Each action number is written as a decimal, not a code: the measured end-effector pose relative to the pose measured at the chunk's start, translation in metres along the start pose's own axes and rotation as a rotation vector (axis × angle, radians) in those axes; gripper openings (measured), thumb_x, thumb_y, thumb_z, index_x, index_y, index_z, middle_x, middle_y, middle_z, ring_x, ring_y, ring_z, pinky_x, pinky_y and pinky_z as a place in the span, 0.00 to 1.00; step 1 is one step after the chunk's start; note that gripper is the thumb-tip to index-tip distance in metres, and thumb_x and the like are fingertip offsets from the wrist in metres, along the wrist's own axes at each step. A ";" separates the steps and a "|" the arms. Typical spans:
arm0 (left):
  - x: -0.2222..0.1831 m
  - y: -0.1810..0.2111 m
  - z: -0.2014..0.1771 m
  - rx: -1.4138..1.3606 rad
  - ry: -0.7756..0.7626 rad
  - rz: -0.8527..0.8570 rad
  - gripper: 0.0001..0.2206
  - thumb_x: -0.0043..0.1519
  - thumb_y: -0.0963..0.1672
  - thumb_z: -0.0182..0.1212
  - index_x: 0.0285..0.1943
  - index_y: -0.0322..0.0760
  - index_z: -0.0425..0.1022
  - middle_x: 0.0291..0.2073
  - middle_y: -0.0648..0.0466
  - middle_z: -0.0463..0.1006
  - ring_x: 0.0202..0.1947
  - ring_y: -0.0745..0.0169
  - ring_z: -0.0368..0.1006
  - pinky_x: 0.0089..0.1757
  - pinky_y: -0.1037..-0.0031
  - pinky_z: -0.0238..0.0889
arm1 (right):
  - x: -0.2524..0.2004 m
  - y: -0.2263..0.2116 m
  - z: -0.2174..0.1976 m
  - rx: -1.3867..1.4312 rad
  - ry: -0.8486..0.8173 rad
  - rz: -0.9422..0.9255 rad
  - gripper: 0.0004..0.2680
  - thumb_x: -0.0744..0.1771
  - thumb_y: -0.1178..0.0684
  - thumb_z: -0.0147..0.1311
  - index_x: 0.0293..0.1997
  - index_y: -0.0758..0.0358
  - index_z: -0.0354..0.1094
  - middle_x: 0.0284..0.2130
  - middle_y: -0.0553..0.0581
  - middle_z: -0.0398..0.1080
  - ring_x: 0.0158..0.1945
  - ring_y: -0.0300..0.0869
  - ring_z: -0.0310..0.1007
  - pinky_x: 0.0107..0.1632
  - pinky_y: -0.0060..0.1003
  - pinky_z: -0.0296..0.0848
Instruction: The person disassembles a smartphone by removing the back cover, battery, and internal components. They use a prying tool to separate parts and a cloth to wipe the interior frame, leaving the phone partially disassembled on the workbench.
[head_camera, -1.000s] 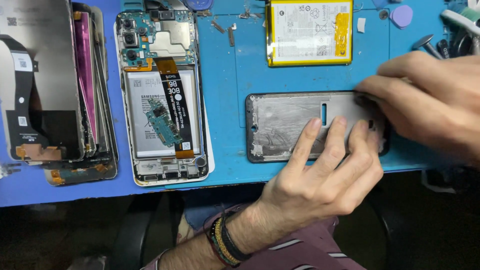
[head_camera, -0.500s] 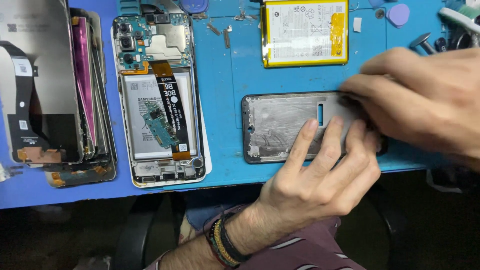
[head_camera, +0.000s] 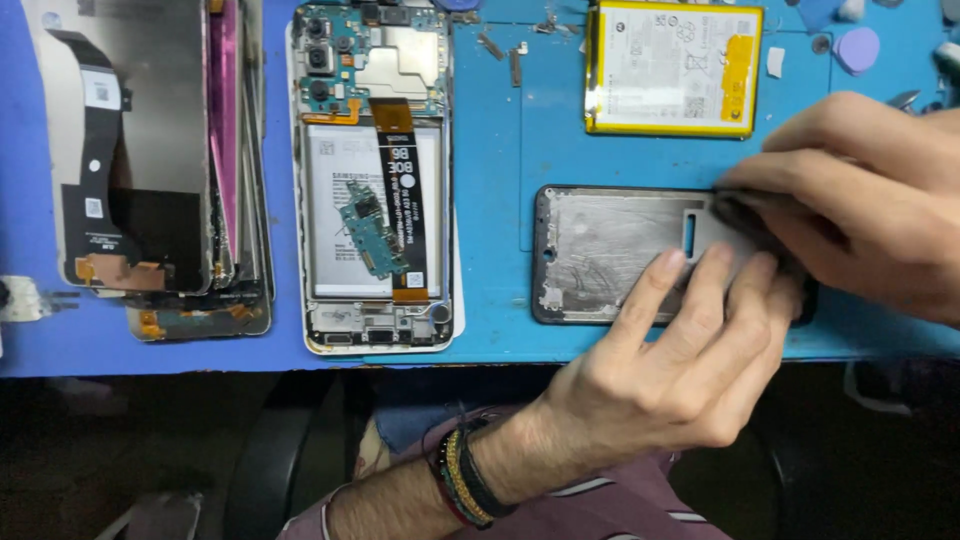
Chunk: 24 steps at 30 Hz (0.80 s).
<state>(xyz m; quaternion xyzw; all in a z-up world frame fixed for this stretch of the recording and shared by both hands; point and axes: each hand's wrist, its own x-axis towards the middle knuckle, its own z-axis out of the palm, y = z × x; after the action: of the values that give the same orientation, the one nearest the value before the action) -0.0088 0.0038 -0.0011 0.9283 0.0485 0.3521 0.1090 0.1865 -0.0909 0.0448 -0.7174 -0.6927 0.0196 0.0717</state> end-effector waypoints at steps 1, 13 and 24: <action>0.000 0.000 -0.001 0.003 0.012 -0.015 0.10 0.72 0.46 0.66 0.58 0.43 0.85 0.55 0.56 0.82 0.58 0.63 0.79 0.65 0.69 0.62 | -0.008 0.006 0.005 0.109 0.030 0.068 0.08 0.64 0.72 0.65 0.45 0.71 0.80 0.38 0.64 0.70 0.22 0.44 0.62 0.27 0.37 0.62; -0.006 -0.002 -0.002 -0.200 0.021 -0.070 0.12 0.70 0.42 0.66 0.61 0.32 0.84 0.58 0.49 0.79 0.54 0.54 0.78 0.64 0.66 0.74 | 0.062 -0.023 -0.006 -0.126 -0.104 -0.175 0.10 0.64 0.59 0.63 0.50 0.59 0.78 0.38 0.53 0.73 0.23 0.42 0.71 0.25 0.37 0.69; -0.006 -0.004 -0.002 -0.209 0.041 -0.081 0.12 0.70 0.42 0.68 0.61 0.31 0.85 0.58 0.51 0.79 0.53 0.58 0.79 0.61 0.69 0.75 | 0.086 -0.034 -0.010 -0.108 -0.160 -0.224 0.11 0.65 0.58 0.59 0.52 0.59 0.74 0.39 0.52 0.71 0.25 0.42 0.75 0.27 0.39 0.74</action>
<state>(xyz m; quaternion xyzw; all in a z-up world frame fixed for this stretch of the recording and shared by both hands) -0.0151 0.0067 -0.0046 0.9017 0.0513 0.3695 0.2185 0.1577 -0.0049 0.0648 -0.6346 -0.7719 0.0314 -0.0206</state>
